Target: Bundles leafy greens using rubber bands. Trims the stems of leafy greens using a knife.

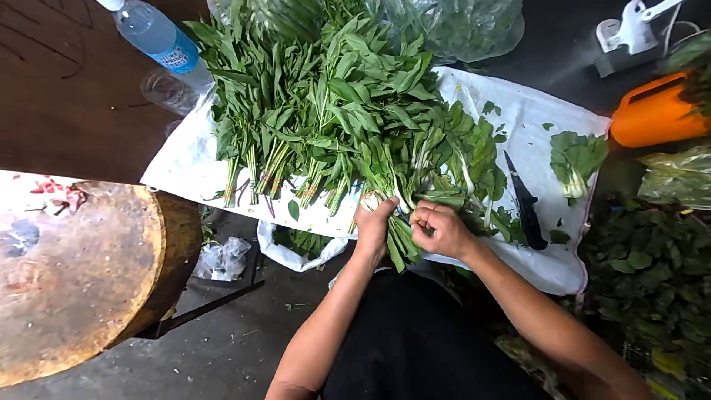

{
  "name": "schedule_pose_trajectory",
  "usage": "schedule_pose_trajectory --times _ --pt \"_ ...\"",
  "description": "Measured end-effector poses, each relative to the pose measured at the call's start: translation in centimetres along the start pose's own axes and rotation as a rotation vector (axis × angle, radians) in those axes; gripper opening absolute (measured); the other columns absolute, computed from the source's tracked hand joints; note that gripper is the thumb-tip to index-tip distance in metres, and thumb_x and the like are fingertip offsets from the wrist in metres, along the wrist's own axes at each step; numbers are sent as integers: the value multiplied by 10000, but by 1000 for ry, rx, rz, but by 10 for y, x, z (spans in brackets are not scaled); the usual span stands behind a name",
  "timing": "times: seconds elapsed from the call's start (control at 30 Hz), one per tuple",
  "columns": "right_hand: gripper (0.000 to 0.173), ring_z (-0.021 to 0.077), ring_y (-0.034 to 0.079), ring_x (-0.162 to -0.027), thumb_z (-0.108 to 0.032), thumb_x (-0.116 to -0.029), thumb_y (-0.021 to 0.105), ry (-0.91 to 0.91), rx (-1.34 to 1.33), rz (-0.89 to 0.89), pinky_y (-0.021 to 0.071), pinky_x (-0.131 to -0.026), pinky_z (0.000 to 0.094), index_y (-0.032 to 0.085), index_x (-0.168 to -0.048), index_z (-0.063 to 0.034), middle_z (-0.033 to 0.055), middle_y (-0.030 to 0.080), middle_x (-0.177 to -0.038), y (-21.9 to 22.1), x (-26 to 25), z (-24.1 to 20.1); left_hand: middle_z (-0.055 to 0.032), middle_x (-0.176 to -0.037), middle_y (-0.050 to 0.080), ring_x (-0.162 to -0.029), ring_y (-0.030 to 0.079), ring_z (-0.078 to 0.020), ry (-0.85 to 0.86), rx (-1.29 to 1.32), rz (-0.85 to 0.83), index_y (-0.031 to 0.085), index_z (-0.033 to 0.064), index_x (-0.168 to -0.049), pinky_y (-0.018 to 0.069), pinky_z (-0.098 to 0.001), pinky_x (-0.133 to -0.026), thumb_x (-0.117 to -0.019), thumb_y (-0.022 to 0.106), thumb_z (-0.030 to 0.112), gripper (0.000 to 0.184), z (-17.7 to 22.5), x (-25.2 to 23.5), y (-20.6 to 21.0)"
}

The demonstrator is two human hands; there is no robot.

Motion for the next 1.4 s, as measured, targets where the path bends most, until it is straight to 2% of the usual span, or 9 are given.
schedule_pose_trajectory --times 0.2,0.33,0.43,0.57,0.73,0.9,1.1,1.2,1.4 --pt "204 94 648 -770 -176 -950 625 351 -155 170 565 -708 249 698 -995 9 80 685 -889 10 5 -3 -135 -972 701 -848 703 -211 48 -91 -71 590 24 -1247 614 -388 -764 -844 773 61 443 -5 -9 -8" --pt "456 186 704 -855 -229 -963 677 751 -540 68 617 -774 351 567 -1321 31 134 692 -1065 10 -6 -6 -139 -974 705 -852 708 -227 56 -134 -173 584 41 -1255 619 -406 -773 -807 796 85 497 -8 -14 -14" --pt "283 155 720 -773 -149 -971 618 790 -531 82 628 -736 326 666 -1184 32 97 729 -926 11 -7 -8 -124 -955 702 -834 702 -215 91 -247 -189 596 45 -1240 615 -392 -761 -796 804 89 492 -4 -15 -17" --pt "238 180 714 -701 -93 -998 538 851 -560 317 626 -671 337 667 -1148 40 112 730 -888 -4 3 5 -110 -942 703 -811 700 -211 163 -443 -120 605 54 -1225 614 -400 -732 -790 814 120 487 12 -10 -27" --pt "229 208 709 -719 -79 -1021 517 841 -662 518 628 -678 363 650 -1167 39 126 717 -926 -31 24 27 -94 -987 699 -864 694 -192 228 -690 -57 600 85 -1258 602 -413 -769 -815 843 224 525 38 -9 -29" --pt "217 205 721 -760 -56 -1007 568 721 -660 530 626 -699 346 657 -1184 30 142 741 -1029 -51 32 26 -200 -1307 559 -1125 599 -338 294 -1010 71 595 69 -1304 516 -579 -919 -806 856 303 609 60 -9 -33" --pt "153 94 704 -759 -45 -907 704 604 -346 586 616 -734 282 686 -1054 -4 44 734 -895 -59 34 8 -52 -984 697 -874 683 -162 364 -979 49 603 146 -1257 574 -438 -774 -793 850 268 539 85 30 -18" --pt "132 92 702 -897 -59 -908 707 434 -204 585 614 -812 279 706 -1023 7 83 721 -1080 -60 36 8 30 -915 699 -813 686 -72 516 -777 -42 613 148 -1200 601 -299 -712 -742 833 249 518 103 52 -20" --pt "80 108 703 -909 -87 -912 713 284 -87 567 613 -803 271 727 -942 -14 105 716 -1103 -63 32 5 -18 -905 713 -780 709 -173 745 -424 -264 600 138 -1185 627 -342 -729 -797 859 302 494 138 66 -58"
Point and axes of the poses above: each hand's wrist, its own x-axis away from the middle knuckle, its own y-axis out of the palm, z = x × y, the point moved 1 cm from there along -x, towards the middle knuckle
